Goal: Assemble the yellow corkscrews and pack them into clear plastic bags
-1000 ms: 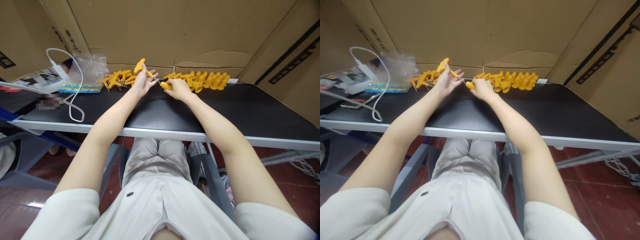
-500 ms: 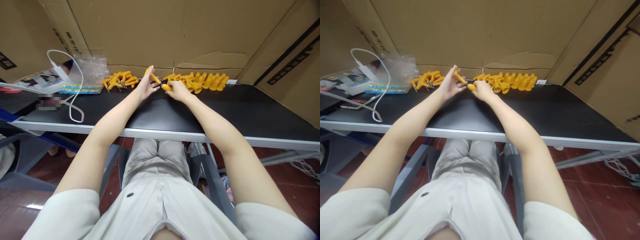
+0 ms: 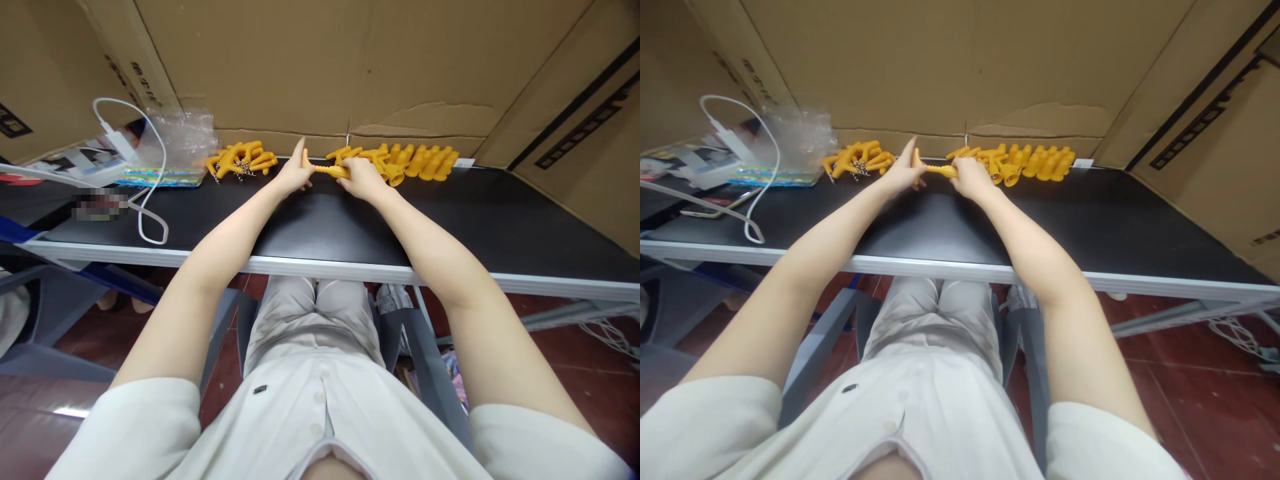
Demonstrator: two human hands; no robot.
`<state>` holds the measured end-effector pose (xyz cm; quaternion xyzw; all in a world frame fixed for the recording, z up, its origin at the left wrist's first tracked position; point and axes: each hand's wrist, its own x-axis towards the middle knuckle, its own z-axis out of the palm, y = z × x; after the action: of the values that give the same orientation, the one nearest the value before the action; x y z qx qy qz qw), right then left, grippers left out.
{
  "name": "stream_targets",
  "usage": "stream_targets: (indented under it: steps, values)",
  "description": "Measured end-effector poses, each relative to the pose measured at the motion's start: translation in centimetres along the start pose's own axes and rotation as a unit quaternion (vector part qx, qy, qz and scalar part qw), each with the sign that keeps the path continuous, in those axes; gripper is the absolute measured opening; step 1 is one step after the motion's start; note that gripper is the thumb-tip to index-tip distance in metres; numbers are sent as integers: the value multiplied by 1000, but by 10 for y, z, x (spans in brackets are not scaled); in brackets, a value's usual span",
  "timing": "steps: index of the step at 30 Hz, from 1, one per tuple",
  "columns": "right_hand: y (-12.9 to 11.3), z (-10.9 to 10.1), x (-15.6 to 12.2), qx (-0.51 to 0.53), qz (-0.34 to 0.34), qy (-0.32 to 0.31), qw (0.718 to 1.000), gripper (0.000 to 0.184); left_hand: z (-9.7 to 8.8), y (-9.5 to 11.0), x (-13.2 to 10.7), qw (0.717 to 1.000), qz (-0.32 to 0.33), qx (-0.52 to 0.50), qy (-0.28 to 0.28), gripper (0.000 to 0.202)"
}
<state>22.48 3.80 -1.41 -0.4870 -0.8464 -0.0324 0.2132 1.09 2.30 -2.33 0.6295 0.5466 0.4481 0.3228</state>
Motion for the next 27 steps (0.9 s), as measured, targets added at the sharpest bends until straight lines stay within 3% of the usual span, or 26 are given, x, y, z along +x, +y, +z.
stream_targets:
  steps: [3, 6, 10, 14, 19, 23, 27]
  values:
    - [0, -2, -1, -9, 3, 6, 1000, 30, -9, -5, 0, 980, 125, 152, -16, 89]
    - [3, -2, -1, -12, -5, 16, 1000, 31, -18, -6, 0, 945, 169, 280, -24, 83]
    - [8, 3, 2, 9, -34, 23, 999, 38, -23, 4, -8, 921, 136, 363, -27, 72]
    - [11, 7, 5, 31, -50, 33, 998, 51, -21, 16, -17, 906, 104, 411, 6, 60]
    - [16, 5, 10, 51, -60, 53, 995, 68, -19, 20, -19, 889, 80, 450, 19, 57]
    - [22, 3, 12, 115, -73, 60, 989, 64, -22, 15, -16, 896, 70, 438, 16, 57]
    - [17, -5, 9, 191, -17, 42, 980, 56, -27, 8, -10, 928, 73, 364, 20, 58]
